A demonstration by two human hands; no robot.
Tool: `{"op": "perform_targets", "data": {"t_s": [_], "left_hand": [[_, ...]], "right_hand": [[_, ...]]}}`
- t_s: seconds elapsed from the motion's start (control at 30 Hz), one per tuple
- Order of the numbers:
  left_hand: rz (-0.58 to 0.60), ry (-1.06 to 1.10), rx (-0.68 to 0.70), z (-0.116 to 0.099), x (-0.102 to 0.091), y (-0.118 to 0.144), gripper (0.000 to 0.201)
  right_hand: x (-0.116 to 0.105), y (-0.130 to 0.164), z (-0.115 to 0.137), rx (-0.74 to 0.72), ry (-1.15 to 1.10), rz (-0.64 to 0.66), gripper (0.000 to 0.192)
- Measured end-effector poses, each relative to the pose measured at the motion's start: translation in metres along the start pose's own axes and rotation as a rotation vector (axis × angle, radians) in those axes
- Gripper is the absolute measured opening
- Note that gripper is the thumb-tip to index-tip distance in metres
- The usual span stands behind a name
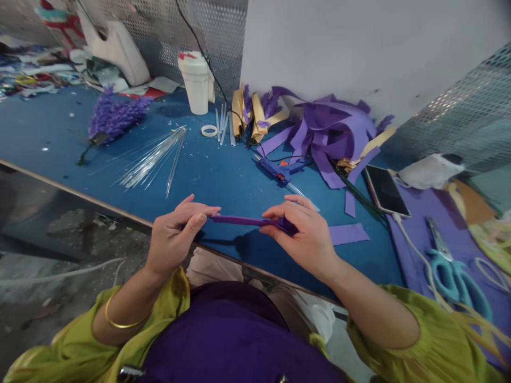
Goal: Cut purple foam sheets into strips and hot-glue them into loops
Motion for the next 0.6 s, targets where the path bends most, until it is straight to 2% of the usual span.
{"op": "perform_targets", "data": {"t_s": [0.13,0.3,0.4,0.47,0.6], "left_hand": [[-0.064,0.009,-0.083,0.001,-0.003,0.001,0.023],[-0.037,-0.086,-0.008,-0.003,0.000,-0.004,0.011],[-0.054,-0.170,0.059,-0.003,-0.001,-0.007,0.018],[-0.111,-0.251,0.079,-0.001,-0.004,-0.008,0.024],[-0.261,-0.289,0.006,0.008,-0.014,-0.007,0.044]], "right_hand": [[-0.002,0.000,0.000,-0.006,0.001,-0.010,0.010],[-0.001,0.000,0.001,-0.005,-0.009,0.000,0.006],[-0.001,0.000,0.001,-0.015,-0.010,0.014,0.006],[-0.002,-0.001,0.000,-0.013,0.000,0.013,0.005],[-0.005,-0.002,-0.004,0.005,0.040,-0.011,0.006]]}}
Point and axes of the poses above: each hand's wrist, its own y-axis away from the middle knuckle, its own x-axis out of the palm, z = x × y, the point moved 2 cm from there along -y, towards the middle knuckle, and after that the axes turned 8 degrees about z, right-handed, at the moved point
